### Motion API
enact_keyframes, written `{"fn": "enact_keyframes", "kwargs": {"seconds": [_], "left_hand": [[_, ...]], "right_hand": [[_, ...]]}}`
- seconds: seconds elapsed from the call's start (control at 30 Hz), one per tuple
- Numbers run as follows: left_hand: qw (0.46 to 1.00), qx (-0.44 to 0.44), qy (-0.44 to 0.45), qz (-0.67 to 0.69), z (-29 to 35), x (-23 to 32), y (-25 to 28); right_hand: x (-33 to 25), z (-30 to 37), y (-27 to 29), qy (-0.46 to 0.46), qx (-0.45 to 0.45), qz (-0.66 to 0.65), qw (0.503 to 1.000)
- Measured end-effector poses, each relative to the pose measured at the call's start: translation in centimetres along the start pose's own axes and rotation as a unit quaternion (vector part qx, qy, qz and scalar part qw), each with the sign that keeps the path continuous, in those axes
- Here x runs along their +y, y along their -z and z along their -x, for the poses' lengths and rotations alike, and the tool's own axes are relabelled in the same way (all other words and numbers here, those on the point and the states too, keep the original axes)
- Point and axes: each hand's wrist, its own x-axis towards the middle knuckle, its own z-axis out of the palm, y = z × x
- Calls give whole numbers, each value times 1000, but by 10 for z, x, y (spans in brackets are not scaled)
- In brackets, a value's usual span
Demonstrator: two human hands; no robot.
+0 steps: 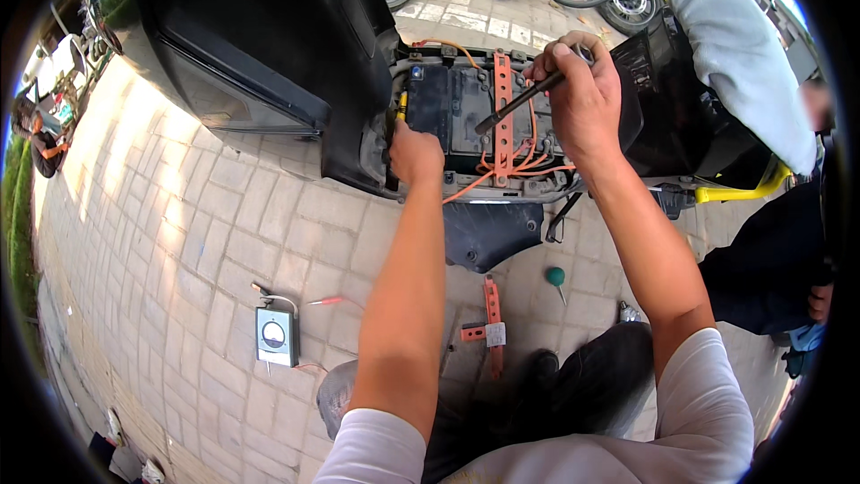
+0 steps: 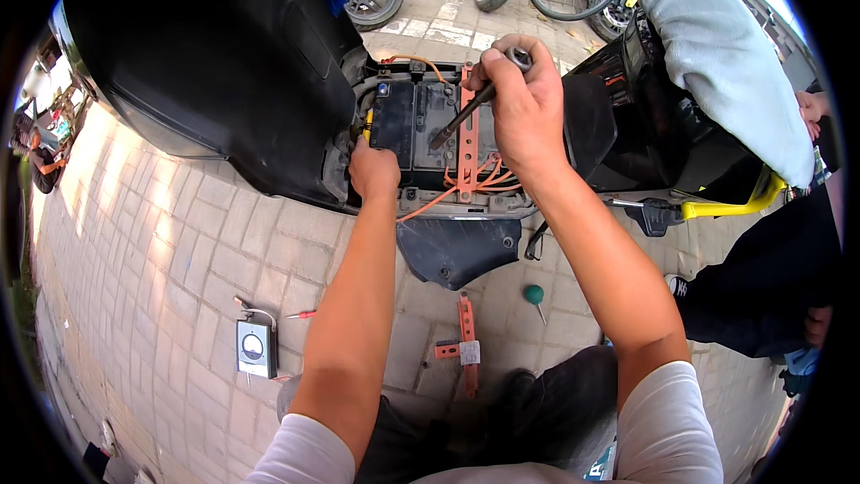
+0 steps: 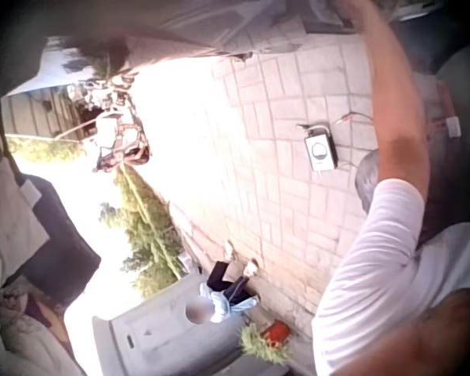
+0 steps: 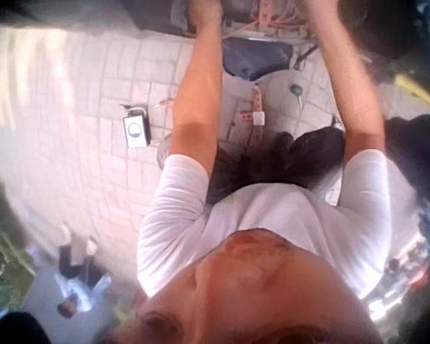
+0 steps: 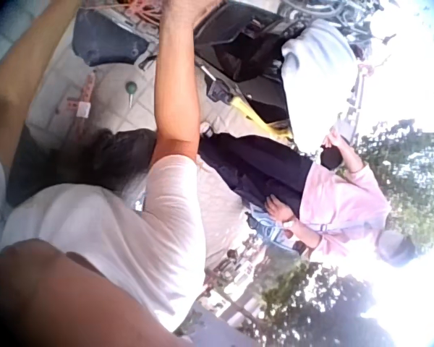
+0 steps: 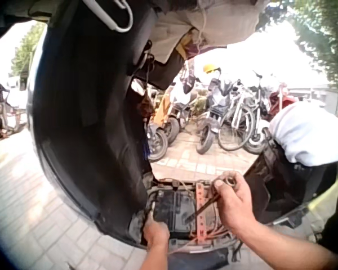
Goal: The person retrieves a yellow box from a pile of cardboard, walks to a scooter, and kneels to work on the battery compartment. They use a screwdriver and a power drill to adjust components and tighten fasteners on the battery assembly.
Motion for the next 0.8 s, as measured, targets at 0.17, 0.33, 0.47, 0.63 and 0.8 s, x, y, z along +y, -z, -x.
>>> {"fn": "enact_keyframes", "kwargs": {"seconds": [0.17, 0.33, 0.47, 0.63, 0.8], "left_hand": [[998, 8, -58, 34, -1, -19, -4], [988, -24, -23, 152, -4, -21, -11], [968, -50, -1, 248, -9, -26, -8], [974, -74, -16, 214, -14, -24, -5], [973, -125, 15, 196, -14, -24, 2]], "right_hand": [[54, -51, -61, -18, 57, -69, 996], [97, -88, -100, 9, 20, -46, 999], [128, -100, -110, 37, 1, -14, 999], [164, -96, -103, 16, 22, 68, 997], [150, -104, -113, 55, 26, 77, 995]]}}
